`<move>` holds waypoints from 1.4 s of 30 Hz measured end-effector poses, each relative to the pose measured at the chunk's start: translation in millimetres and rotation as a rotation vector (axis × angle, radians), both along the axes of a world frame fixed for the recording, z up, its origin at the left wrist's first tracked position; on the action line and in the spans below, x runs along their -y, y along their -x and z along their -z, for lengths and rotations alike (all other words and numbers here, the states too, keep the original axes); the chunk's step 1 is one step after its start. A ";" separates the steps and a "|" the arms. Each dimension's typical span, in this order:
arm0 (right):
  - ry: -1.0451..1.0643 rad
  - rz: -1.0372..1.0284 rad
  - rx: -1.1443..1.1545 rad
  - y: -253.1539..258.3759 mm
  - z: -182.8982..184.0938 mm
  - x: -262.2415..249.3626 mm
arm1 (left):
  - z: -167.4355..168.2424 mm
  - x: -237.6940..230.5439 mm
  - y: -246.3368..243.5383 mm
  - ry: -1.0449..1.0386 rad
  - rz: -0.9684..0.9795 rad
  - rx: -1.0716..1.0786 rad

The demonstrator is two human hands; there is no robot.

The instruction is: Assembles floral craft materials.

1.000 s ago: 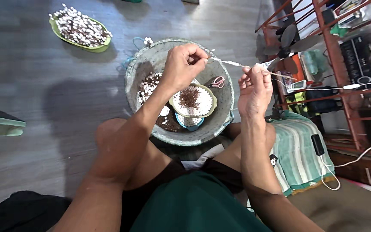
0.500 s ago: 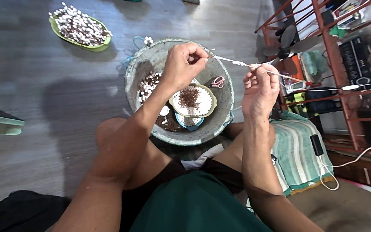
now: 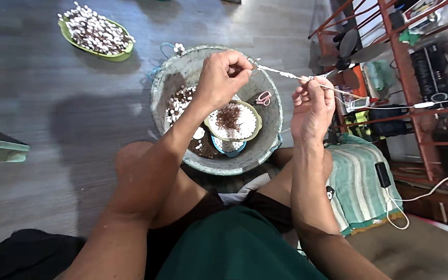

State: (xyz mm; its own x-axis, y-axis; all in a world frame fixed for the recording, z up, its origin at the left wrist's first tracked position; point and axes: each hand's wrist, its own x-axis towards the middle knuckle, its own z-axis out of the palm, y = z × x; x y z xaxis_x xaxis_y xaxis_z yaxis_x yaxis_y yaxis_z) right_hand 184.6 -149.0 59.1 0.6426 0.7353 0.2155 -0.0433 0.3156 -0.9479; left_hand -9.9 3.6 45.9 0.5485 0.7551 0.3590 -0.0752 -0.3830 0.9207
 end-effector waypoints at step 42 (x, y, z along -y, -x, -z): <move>-0.020 0.076 -0.074 -3.9 9.3 -9.7 | -3.9 3.4 -0.6 -0.010 0.003 -0.036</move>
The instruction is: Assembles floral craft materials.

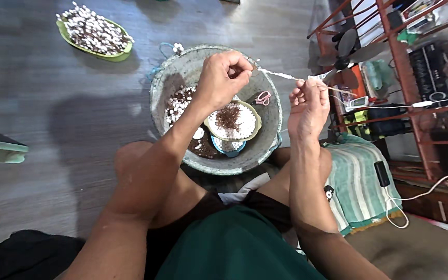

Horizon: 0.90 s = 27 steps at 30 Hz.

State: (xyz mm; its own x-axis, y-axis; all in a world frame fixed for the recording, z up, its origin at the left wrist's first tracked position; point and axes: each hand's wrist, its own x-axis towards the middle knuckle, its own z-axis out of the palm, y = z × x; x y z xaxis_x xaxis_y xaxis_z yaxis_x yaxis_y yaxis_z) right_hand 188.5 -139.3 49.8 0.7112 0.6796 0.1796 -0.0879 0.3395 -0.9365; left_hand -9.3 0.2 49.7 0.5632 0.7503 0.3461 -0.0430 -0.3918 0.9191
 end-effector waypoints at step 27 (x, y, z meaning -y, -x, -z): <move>0.010 -0.048 0.130 6.9 -7.9 11.2 | 2.2 -0.4 0.7 -0.016 -0.010 0.005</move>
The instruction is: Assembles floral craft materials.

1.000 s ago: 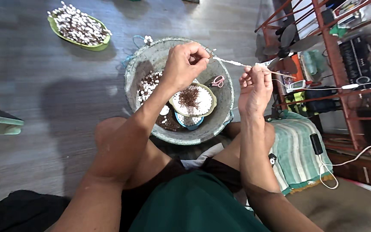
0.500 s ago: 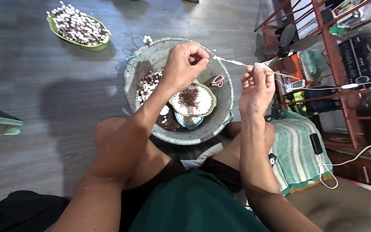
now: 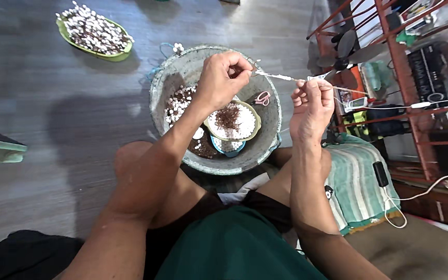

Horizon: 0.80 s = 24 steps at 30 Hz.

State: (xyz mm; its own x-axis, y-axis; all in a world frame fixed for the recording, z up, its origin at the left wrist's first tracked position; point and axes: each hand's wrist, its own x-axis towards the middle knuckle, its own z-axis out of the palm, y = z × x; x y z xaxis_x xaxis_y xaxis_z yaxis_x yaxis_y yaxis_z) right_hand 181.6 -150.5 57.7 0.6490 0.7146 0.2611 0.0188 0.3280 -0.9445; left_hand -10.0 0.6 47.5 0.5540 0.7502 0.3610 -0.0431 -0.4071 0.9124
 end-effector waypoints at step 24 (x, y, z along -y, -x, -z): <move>-0.011 0.123 0.181 7.1 -1.7 -1.1 | -0.8 3.8 -2.0 -0.003 -0.065 -0.049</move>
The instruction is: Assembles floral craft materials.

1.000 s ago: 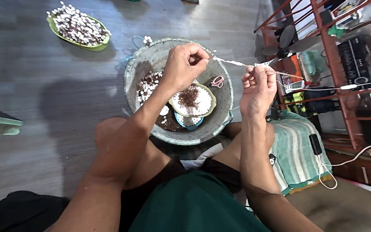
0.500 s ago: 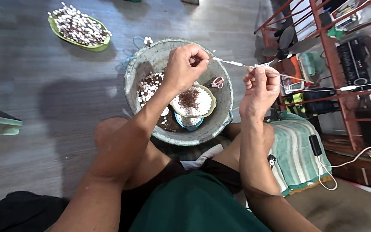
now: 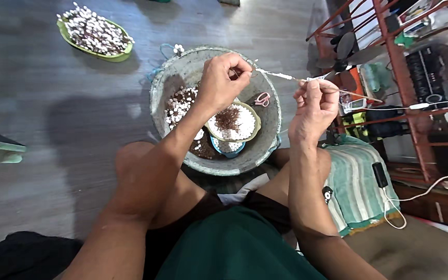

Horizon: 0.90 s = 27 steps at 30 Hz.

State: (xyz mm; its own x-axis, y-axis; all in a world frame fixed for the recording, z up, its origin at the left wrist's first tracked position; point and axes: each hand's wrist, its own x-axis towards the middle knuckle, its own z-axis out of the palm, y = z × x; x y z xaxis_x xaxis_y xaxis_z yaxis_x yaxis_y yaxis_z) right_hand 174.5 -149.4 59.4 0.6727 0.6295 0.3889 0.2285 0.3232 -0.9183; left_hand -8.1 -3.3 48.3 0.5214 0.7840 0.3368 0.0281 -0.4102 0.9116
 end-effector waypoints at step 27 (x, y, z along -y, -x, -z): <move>0.626 -0.514 0.617 108.1 212.8 0.8 | 1.8 -26.8 11.4 0.727 0.275 0.519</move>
